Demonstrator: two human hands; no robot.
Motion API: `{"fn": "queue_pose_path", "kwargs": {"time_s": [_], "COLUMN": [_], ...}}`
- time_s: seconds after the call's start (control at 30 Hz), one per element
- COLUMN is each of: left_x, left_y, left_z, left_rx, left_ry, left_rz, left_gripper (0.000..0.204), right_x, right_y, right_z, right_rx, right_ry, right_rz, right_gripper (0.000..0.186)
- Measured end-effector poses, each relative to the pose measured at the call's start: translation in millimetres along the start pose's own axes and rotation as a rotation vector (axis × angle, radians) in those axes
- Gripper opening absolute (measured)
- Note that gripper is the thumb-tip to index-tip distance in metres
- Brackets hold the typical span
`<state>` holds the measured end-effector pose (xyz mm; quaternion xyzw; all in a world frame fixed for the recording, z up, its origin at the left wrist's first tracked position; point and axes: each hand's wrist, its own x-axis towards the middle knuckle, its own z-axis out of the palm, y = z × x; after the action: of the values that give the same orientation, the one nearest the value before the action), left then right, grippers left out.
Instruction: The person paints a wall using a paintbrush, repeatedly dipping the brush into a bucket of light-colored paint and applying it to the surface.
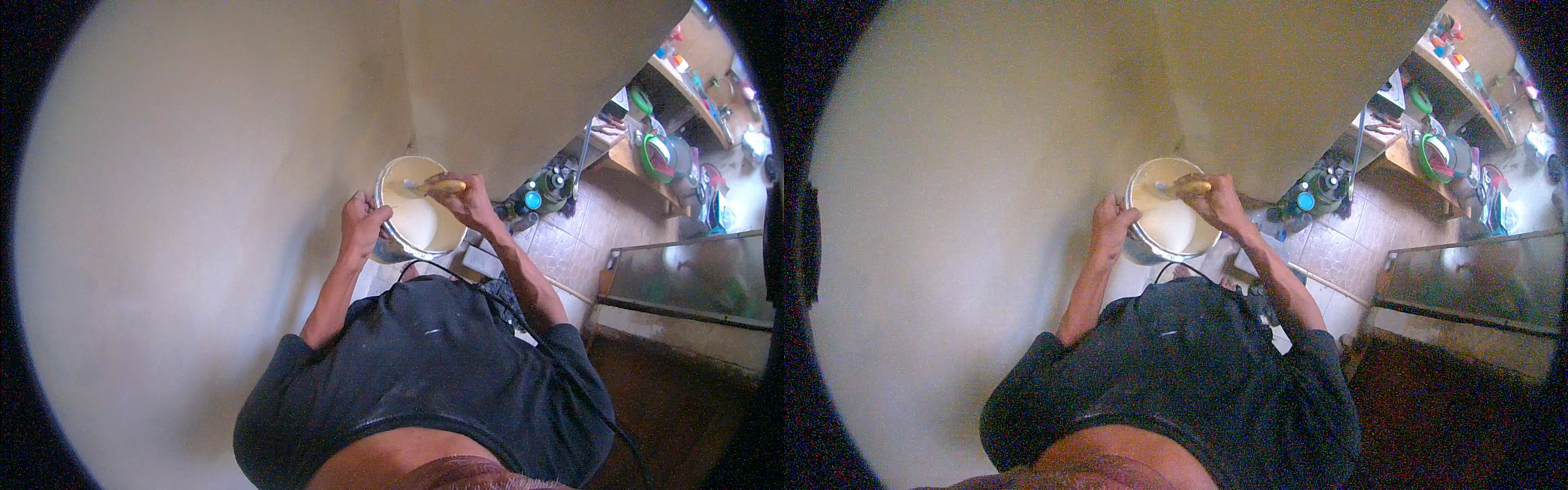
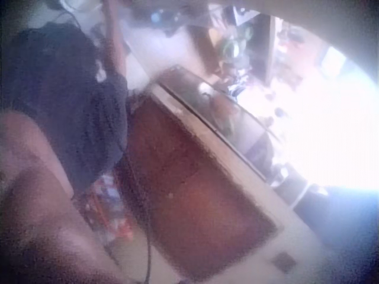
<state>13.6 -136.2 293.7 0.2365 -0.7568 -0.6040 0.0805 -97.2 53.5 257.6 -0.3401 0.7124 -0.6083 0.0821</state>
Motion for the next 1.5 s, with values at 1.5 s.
{"fn": "queue_pose_path", "kwargs": {"time_s": [1.5], "left_x": [16.6], "left_y": [-55.5], "left_z": [20.0], "left_rx": [0.202], "left_ry": [0.090], "left_rz": [0.166], "left_gripper": [0.021], "right_x": [-2.6], "right_y": [19.7], "right_z": [-39.9], "right_rx": [-0.317], "right_ry": [-0.028], "right_rz": [-0.182], "right_gripper": [0.025]}}
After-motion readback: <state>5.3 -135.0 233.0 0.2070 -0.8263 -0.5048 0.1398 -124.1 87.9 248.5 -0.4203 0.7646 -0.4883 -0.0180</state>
